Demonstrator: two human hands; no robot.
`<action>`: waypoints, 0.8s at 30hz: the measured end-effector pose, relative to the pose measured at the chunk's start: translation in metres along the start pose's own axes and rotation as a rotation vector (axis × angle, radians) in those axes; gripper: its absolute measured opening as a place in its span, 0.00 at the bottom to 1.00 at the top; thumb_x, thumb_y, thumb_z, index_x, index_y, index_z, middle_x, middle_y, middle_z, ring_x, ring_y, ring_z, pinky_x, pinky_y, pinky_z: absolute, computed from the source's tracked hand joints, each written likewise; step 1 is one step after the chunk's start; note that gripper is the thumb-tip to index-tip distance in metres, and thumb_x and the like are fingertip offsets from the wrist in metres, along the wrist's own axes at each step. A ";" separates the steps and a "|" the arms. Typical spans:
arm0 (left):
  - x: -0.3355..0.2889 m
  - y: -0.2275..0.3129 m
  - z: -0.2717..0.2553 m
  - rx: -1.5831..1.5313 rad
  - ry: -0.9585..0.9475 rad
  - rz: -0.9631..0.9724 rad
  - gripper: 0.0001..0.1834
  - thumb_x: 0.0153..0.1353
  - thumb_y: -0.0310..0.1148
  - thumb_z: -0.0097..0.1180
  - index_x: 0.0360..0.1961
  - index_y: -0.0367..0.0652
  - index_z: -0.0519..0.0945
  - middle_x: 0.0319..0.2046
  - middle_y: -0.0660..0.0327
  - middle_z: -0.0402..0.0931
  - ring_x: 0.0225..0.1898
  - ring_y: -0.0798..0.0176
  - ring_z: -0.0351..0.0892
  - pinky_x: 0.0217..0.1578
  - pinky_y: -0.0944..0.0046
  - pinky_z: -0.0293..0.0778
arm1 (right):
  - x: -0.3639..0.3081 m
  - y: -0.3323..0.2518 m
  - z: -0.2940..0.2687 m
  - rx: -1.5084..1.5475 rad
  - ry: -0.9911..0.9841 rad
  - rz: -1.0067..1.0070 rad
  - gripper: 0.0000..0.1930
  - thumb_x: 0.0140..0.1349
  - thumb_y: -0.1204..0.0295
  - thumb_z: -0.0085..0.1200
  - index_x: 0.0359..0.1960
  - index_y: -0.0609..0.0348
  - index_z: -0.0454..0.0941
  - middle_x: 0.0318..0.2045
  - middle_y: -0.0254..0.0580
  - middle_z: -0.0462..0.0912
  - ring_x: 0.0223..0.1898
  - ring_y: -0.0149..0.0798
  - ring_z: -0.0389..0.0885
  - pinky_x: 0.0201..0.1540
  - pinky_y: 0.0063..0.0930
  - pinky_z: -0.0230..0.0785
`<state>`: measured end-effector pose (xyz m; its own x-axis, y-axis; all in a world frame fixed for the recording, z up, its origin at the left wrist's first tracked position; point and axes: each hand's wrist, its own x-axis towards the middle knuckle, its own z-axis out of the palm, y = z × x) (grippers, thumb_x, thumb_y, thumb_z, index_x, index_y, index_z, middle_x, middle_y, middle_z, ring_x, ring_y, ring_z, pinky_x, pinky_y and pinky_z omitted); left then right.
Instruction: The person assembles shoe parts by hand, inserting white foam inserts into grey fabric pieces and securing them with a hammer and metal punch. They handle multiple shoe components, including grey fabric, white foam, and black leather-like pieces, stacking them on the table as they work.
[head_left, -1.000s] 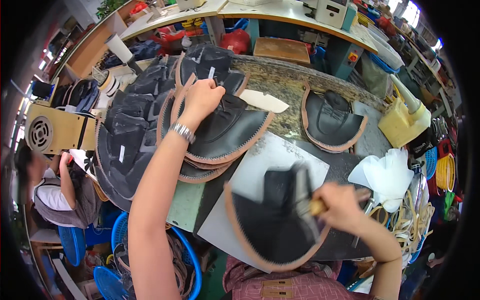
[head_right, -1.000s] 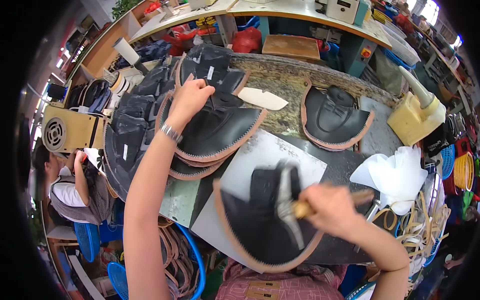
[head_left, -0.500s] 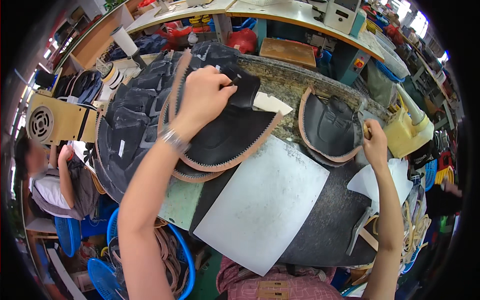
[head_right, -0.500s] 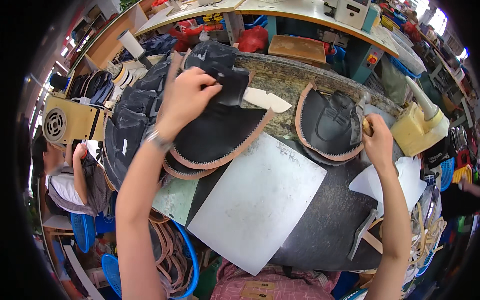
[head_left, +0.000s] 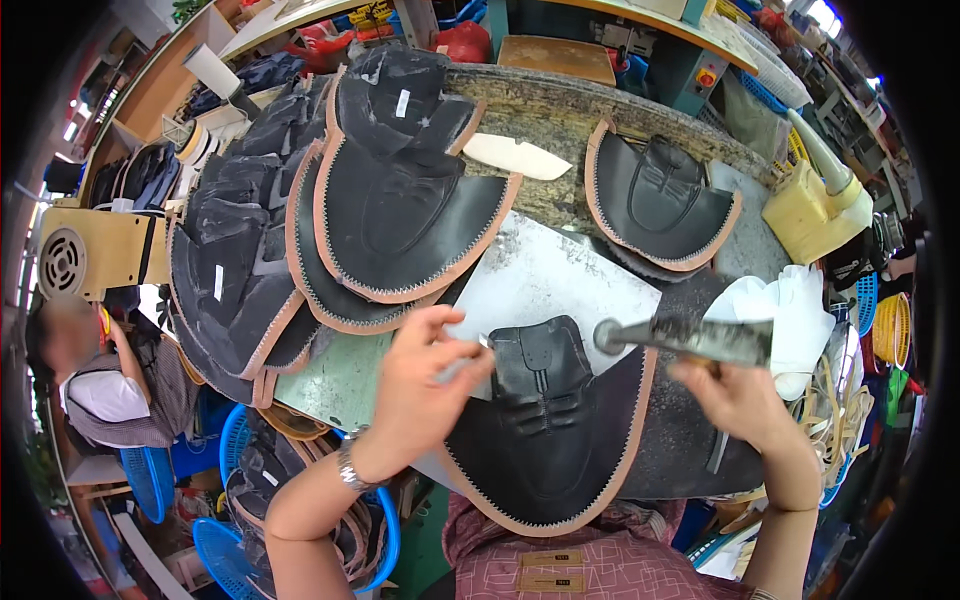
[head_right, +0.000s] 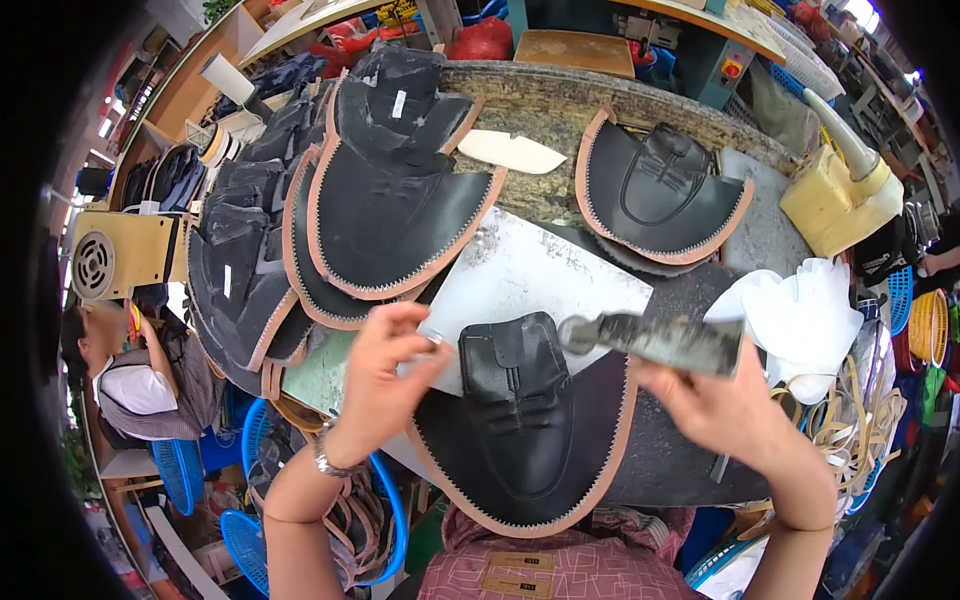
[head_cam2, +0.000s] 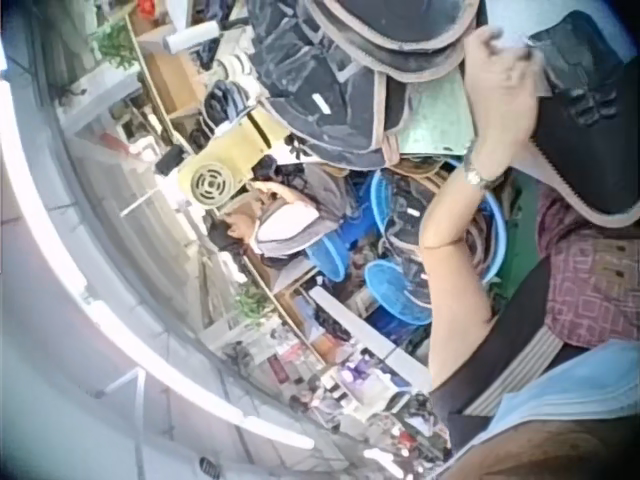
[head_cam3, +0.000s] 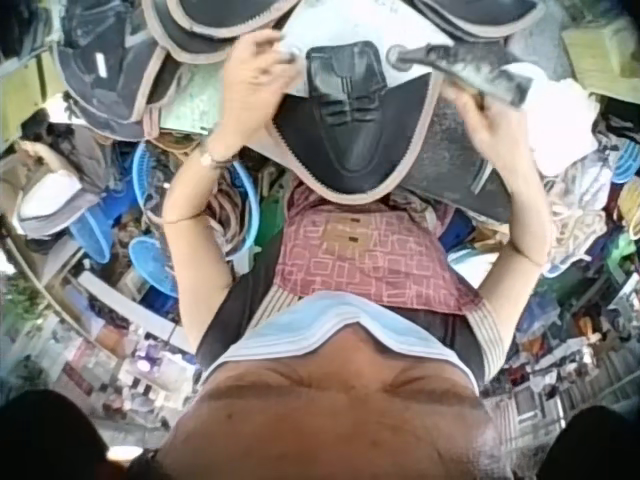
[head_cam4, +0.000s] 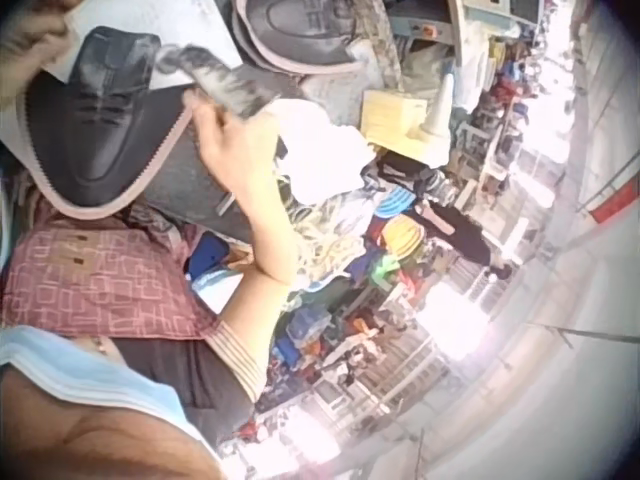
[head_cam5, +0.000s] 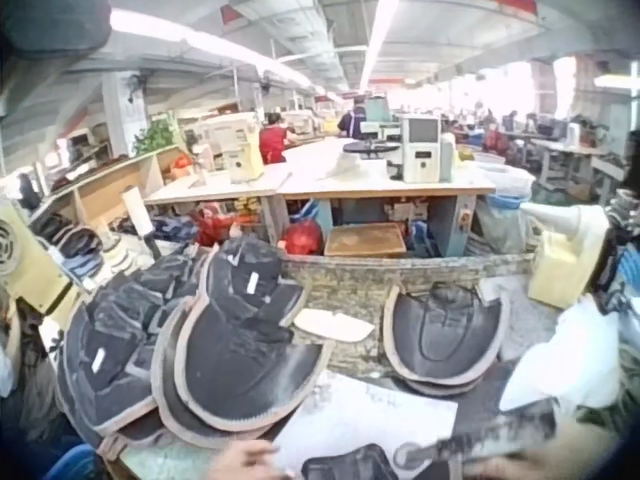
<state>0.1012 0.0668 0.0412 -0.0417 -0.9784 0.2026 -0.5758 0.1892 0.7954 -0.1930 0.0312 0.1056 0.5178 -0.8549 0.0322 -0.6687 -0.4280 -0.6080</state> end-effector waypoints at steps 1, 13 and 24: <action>0.007 0.007 -0.005 -0.164 -0.074 -0.206 0.06 0.58 0.28 0.57 0.30 0.36 0.79 0.38 0.57 0.76 0.33 0.69 0.75 0.34 0.69 0.71 | -0.003 -0.001 0.005 0.017 -0.061 0.016 0.09 0.59 0.65 0.54 0.34 0.56 0.81 0.25 0.41 0.81 0.25 0.42 0.79 0.31 0.32 0.70; 0.013 -0.015 0.039 -0.441 -0.181 -0.297 0.06 0.63 0.25 0.51 0.36 0.32 0.74 0.31 0.56 0.81 0.32 0.69 0.80 0.35 0.70 0.78 | 0.008 0.006 0.052 -0.086 -0.151 -0.156 0.11 0.54 0.71 0.57 0.37 0.60 0.74 0.23 0.41 0.76 0.20 0.49 0.76 0.19 0.35 0.69; 0.017 -0.007 0.050 -0.061 -0.097 0.077 0.06 0.56 0.28 0.58 0.30 0.37 0.74 0.18 0.56 0.74 0.20 0.56 0.77 0.20 0.65 0.70 | 0.009 -0.011 0.009 -0.135 0.039 -0.235 0.12 0.56 0.65 0.56 0.34 0.62 0.78 0.27 0.43 0.79 0.24 0.43 0.78 0.26 0.33 0.69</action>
<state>0.0640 0.0443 0.0103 -0.1645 -0.9637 0.2101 -0.5172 0.2657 0.8136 -0.1760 0.0307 0.1057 0.6481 -0.7370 0.1917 -0.5993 -0.6489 -0.4688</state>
